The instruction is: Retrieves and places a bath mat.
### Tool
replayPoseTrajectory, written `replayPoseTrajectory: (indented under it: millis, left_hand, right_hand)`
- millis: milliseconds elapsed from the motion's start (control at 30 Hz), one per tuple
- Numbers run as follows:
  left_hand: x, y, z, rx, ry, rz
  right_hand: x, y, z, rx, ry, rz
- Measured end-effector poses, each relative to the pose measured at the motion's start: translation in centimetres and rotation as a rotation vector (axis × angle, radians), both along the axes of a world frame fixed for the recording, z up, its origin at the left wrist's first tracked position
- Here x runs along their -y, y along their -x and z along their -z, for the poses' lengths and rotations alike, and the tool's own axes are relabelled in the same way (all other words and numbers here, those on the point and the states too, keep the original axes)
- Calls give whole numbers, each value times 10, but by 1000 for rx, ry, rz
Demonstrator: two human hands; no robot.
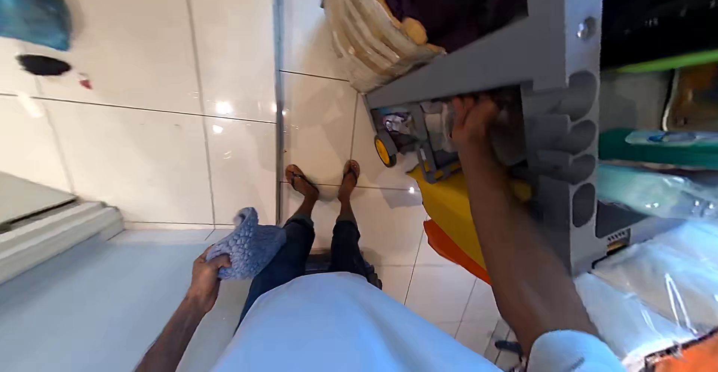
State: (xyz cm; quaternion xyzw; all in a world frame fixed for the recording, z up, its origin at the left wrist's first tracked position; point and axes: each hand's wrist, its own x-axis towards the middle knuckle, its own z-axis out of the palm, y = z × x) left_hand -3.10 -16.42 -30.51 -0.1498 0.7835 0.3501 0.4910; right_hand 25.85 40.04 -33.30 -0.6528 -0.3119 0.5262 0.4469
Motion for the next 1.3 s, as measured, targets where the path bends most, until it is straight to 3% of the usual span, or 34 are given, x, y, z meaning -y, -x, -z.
replayPoseTrajectory:
  millis: [100,167,233,300,333,367,433,567,700,833,967,1067,1233,1300]
  left_hand:
    - [8,24,4,-80,77,63]
    - [10,43,9,-124,79,184]
    - [13,63,4,-160,62,313]
    - [19,77,-6,-208,83,387]
    - [21,84,-8,-254,103,401]
    - [23,91,-10,-307,128,404]
    - [30,104,-16,-432,172,390]
    - [49,129,-27,-693,157,379]
    - [58,181,-58,-943,86,358]
    - [60,235,-130,-1014,156,298]
    - [62,292,-221,-1017,180,150]
    - [59,336,-265,-1024,165,11]
    - [74,417,-282,-1016,98,123]
    - [90,455,-277,-1124,120,154]
  right_hand:
    - [76,6,-18,241,140,-112]
    - [129,-1,-7,462,191,-353]
    - [182,-8,-1,658,315,-919]
    - [225,-10,-8,698,503,-1605]
    - [239,3,-19,693,586,-1864]
    - [249,28,-38,722,705,-1992]
    - [258,81,-62,871,827,-2018]
    - [198,161,9,991,371,-1961]
    - [132,329,7,905,236,-1714]
    - [113,508,-32,966,142,-1704]
    - [174,679,-108,857,-58,-2023]
    - [251,786,-168,655,-248,-2380]
    - [409,865,-251,-98,-480,-2857]
    - [455,890,-259,-142,-682,-3018]
